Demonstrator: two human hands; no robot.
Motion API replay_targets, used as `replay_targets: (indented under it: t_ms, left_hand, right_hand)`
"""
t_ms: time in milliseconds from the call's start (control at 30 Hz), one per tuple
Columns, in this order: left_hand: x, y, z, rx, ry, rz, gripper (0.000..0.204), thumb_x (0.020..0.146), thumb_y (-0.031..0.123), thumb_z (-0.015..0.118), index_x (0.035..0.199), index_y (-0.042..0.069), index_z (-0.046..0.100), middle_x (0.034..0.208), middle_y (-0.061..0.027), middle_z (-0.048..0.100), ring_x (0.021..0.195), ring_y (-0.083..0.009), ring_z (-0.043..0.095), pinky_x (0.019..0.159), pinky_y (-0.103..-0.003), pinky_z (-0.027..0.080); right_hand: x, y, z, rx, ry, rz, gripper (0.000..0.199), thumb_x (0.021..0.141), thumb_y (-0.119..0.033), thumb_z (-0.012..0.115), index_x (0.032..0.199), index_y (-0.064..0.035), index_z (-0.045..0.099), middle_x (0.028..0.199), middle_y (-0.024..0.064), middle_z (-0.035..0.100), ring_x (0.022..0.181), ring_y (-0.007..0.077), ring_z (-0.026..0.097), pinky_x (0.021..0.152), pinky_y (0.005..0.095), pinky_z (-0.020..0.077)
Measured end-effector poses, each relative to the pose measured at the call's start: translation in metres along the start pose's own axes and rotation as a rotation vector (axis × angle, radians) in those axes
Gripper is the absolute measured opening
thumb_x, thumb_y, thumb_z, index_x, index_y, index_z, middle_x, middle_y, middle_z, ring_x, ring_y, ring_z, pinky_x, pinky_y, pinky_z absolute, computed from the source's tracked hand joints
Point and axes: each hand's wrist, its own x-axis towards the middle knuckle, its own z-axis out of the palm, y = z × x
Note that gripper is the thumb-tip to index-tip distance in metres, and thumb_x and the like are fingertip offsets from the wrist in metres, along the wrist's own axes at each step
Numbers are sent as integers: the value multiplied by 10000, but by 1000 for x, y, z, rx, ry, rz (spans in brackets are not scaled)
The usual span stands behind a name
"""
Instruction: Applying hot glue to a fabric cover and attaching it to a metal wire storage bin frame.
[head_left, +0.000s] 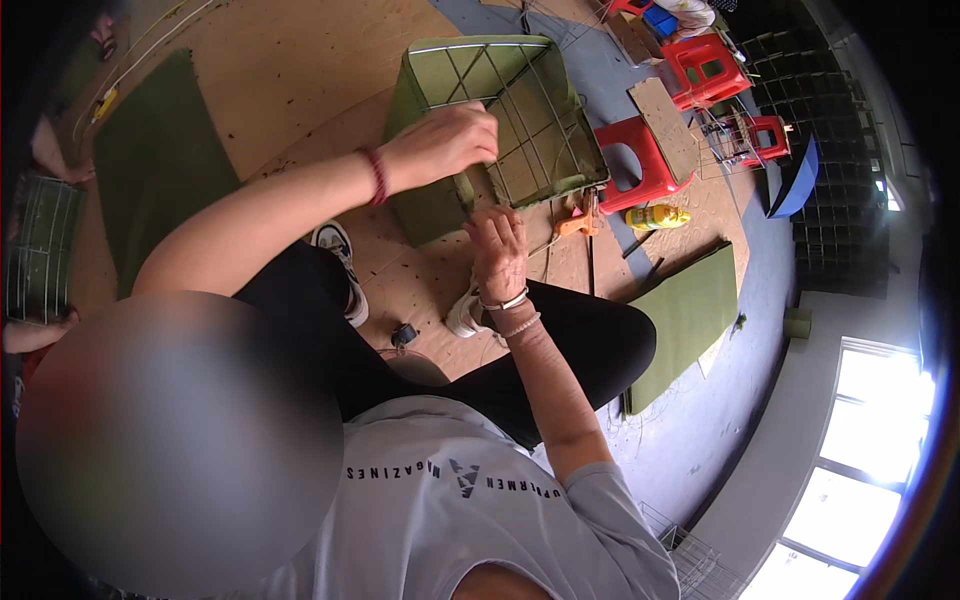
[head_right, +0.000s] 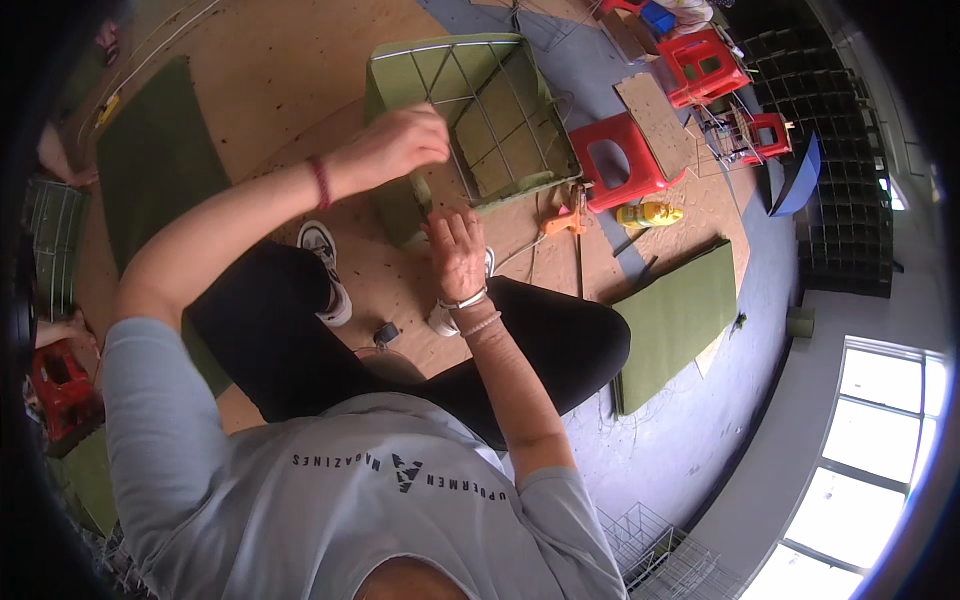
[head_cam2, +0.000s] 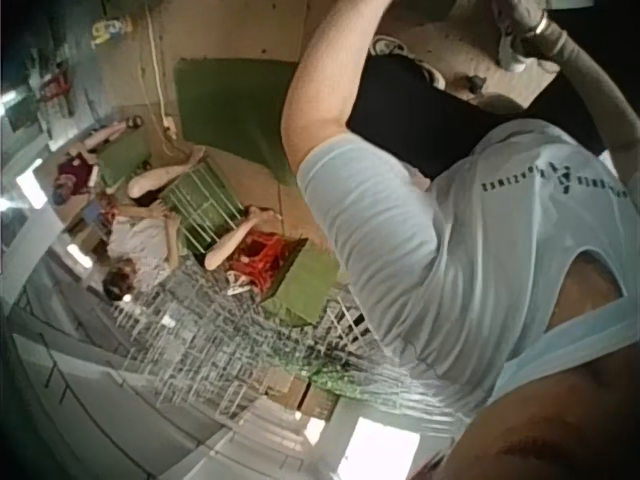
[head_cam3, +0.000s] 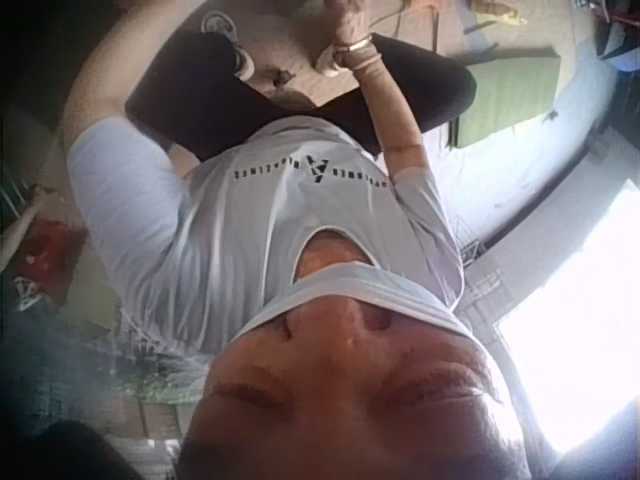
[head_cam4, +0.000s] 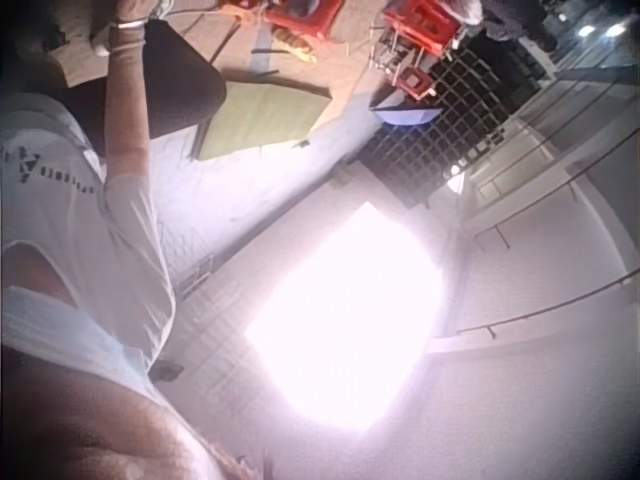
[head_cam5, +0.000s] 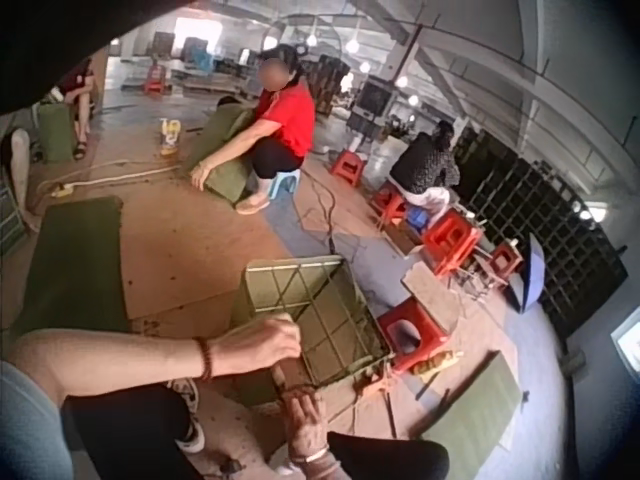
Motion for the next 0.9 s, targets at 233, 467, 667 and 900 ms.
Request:
replay_targets:
  t_ms: [233,467,667,900]
  left_hand:
    - [-64,15,7,286,-27,322,275,773,46,665,1040,2,715,1138,-88,669,1123,-237,634,953,-332,573]
    - [-61,5,32,278,-43,347,252,777,77,650,1012,-6,686,1092,-97,651,1084,-242,632,956,-345,558]
    - [-49,-8,34,102,-200,366,119,779,101,639,870,35,599,873,-77,582,873,-243,614,787,-360,543]
    - [-36,-18,33,-146,-342,363,144,805,127,685,786,66,556,790,-82,565,800,-262,601,721,-382,502]
  right_hand:
    - [5,9,-2,17,-24,-48,225,788,-21,742,975,-36,617,975,117,633,973,328,615,860,435,502]
    - [8,18,0,58,-36,-125,205,780,-24,738,942,-28,613,931,125,628,904,318,615,820,425,500]
    - [15,33,-1,170,-104,-237,171,778,-75,753,889,-40,627,869,104,640,840,300,632,787,410,510]
    - [22,47,-5,232,-241,-276,188,801,-191,767,878,-69,647,901,76,669,877,281,647,812,380,509]
